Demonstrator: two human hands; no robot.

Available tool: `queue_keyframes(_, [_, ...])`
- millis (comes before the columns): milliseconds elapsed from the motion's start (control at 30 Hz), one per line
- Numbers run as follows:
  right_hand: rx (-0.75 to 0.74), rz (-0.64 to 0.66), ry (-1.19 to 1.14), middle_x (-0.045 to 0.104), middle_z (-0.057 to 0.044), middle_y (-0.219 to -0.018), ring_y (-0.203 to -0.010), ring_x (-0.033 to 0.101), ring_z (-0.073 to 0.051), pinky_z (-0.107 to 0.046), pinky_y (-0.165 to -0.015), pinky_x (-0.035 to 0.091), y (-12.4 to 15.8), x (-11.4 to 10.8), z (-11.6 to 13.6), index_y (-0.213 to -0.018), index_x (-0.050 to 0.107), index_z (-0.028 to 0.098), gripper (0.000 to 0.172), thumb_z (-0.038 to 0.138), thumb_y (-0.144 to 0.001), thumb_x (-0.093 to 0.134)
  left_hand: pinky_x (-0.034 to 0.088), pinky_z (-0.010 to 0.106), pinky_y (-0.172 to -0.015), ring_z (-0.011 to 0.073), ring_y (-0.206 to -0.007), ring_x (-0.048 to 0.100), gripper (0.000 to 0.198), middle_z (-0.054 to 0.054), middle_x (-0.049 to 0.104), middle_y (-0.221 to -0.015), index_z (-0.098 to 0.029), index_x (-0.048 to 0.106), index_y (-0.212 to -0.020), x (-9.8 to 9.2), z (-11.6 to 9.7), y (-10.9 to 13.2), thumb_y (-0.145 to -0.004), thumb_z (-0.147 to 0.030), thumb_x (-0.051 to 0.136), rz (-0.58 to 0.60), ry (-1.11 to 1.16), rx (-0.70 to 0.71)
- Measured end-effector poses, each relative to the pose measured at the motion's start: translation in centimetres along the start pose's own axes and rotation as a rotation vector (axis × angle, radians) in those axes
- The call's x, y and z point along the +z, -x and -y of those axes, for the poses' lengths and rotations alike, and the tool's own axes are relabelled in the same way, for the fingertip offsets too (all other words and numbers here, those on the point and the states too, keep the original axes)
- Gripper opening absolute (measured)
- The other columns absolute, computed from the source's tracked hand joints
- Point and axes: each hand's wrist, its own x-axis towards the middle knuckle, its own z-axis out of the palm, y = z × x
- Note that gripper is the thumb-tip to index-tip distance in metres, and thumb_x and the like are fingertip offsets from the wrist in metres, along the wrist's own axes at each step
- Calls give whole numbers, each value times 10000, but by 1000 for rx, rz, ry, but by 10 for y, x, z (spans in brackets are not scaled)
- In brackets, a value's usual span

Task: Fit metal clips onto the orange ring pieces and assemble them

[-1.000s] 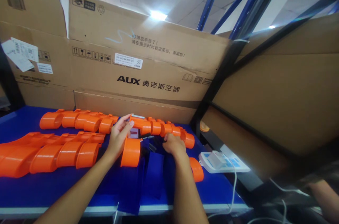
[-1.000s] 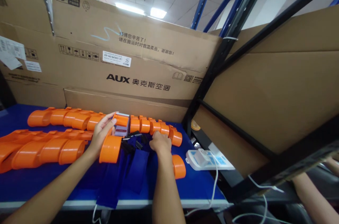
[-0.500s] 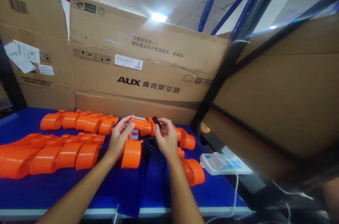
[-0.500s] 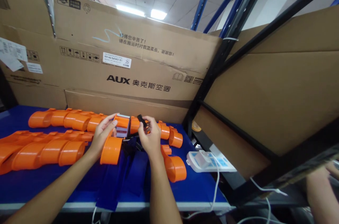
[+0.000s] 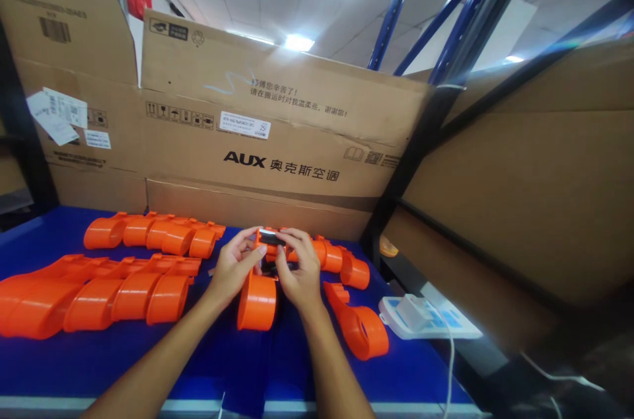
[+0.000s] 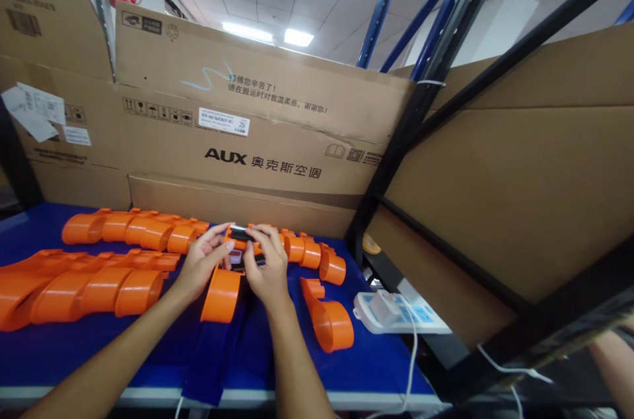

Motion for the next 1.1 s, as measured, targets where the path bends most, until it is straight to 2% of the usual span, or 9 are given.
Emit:
queue_keyframes(200, [-18,25,-13,757,-77,-1179,-1097,693,-253,-459,-971,547,0,-1,0,-1176,751,288,268,188,-949,649,521,240,-531,96,-555,605,521,47,704,-988,-194,613,-1281,2,0,2,-783,-241,761,55,46,8])
queue_keyframes(367, [-4,95,-41,737,-57,-1288,-1084,658,-249,-462,-951,548,0,-5,-2,-1252,735,330,332,213,-957,638,493,222,-498,83,-511,566,466,-1,670,-865,-192,644,-1211,0,-1,0,-762,-227,765,15,36,0])
queue_keyframes(467, [60,141,-88,700,-66,-1353,-1124,643,-241,-450,-982,534,-1,-10,-5,-1331,690,322,373,244,-984,578,468,213,-483,78,-490,541,466,-20,659,-800,-195,645,-1201,-1,-3,-1,-757,-247,778,7,41,-22])
queue_keyframes(567, [218,36,-115,720,-100,-1293,-1109,673,-239,-428,-982,529,-3,-17,-16,-1334,680,252,373,293,-995,529,450,210,-480,88,-468,524,473,-45,623,-670,-188,631,-1216,-2,-4,-1,-771,-264,772,4,69,-63])
queue_keyframes(633, [346,-96,-106,775,-111,-1108,-1015,708,-250,-401,-903,554,-3,-21,-26,-1173,735,194,314,326,-969,536,446,215,-480,89,-451,510,494,-54,608,-628,-183,622,-1217,-3,-5,-1,-759,-276,782,-14,101,-93])
queue_keyframes(700, [452,-145,-35,784,-105,-972,-898,718,-252,-365,-795,561,-4,-26,-37,-1055,743,173,275,339,-916,574,445,221,-475,83,-432,489,516,-49,623,-638,-178,618,-1207,-4,-5,-1,-737,-289,800,-32,125,-120])
queue_keyframes(800, [525,-64,55,776,-83,-861,-769,701,-234,-320,-692,538,-4,-33,-49,-955,737,177,234,339,-861,596,438,227,-464,79,-415,468,524,-45,632,-644,-172,615,-1193,-5,-5,-2,-725,-307,812,-36,128,-141])
queue_keyframes(1000, [543,277,183,679,-11,-636,-586,608,-182,-252,-532,424,4,-41,-61,-768,703,199,142,270,-806,586,443,221,-471,71,-421,458,518,-50,629,-650,-174,622,-1165,-6,-3,-4,-704,-301,822,-64,105,-135])
queue_keyframes(1100, [542,449,218,637,13,-595,-546,565,-155,-229,-498,353,8,-44,-61,-738,701,198,95,213,-770,613,446,218,-475,69,-422,458,506,-54,620,-644,-179,630,-1150,-7,-2,-4,-700,-304,822,-75,104,-141])
